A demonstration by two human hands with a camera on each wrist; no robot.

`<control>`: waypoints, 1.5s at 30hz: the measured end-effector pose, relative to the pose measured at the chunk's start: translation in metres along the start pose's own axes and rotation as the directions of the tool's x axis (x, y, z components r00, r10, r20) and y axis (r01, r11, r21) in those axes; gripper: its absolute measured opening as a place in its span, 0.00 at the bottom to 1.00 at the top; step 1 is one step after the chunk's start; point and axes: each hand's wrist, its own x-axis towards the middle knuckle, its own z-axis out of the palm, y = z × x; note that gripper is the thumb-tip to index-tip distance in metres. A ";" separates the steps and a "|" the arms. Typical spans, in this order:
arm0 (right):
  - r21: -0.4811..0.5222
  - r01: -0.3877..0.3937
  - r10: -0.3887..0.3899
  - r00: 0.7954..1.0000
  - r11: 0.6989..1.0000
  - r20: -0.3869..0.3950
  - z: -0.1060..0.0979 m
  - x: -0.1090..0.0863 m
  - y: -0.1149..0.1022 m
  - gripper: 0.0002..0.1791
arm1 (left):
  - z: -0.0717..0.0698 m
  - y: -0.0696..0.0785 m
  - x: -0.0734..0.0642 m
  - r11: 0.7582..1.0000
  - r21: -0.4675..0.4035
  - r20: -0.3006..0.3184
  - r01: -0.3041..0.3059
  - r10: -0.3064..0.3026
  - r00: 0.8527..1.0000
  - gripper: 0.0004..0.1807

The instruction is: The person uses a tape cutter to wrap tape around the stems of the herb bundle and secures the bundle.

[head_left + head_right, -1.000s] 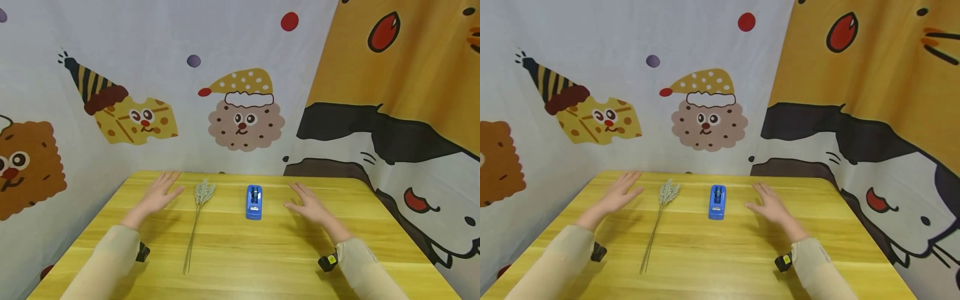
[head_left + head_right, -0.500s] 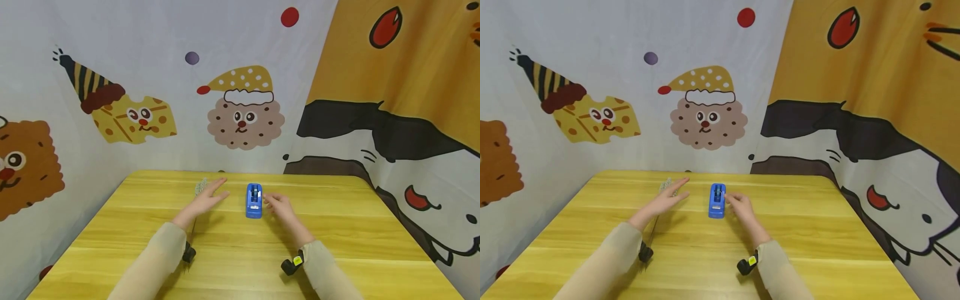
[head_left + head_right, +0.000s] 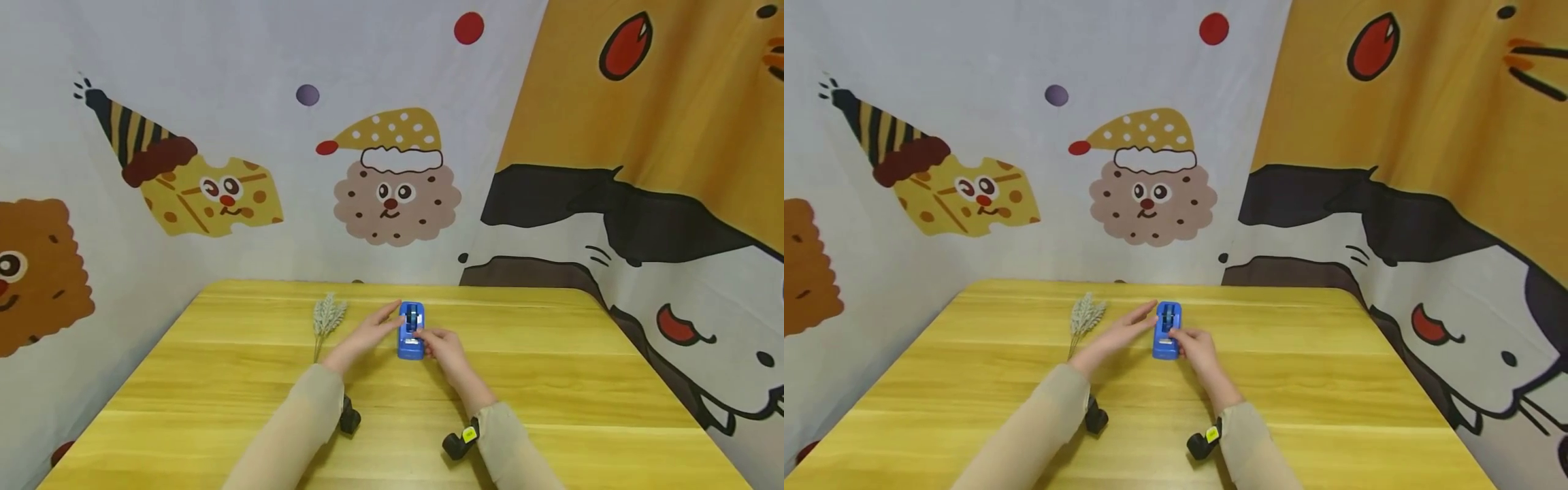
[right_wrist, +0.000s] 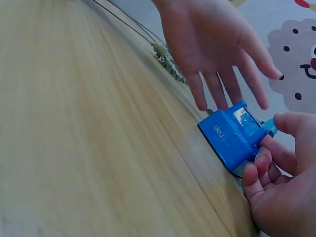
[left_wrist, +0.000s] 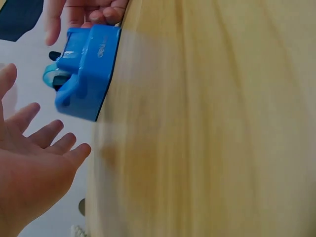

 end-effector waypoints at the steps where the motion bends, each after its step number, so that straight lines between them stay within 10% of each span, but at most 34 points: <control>1: -0.004 0.000 0.000 1.000 1.000 0.004 0.000 0.000 0.000 0.19 | 0.001 0.000 0.001 1.000 -0.019 0.004 0.005 -0.005 1.000 0.33; 17: -0.087 0.030 -0.025 0.998 0.996 0.050 -0.002 -0.007 -0.006 0.20 | 0.004 -0.009 0.005 0.979 -0.150 0.122 0.137 -0.119 0.985 0.36; 45: 0.025 -0.167 0.168 0.986 0.986 -0.012 0.007 0.009 -0.003 0.17 | 0.002 -0.012 0.005 0.968 -0.204 0.155 0.145 -0.115 0.981 0.46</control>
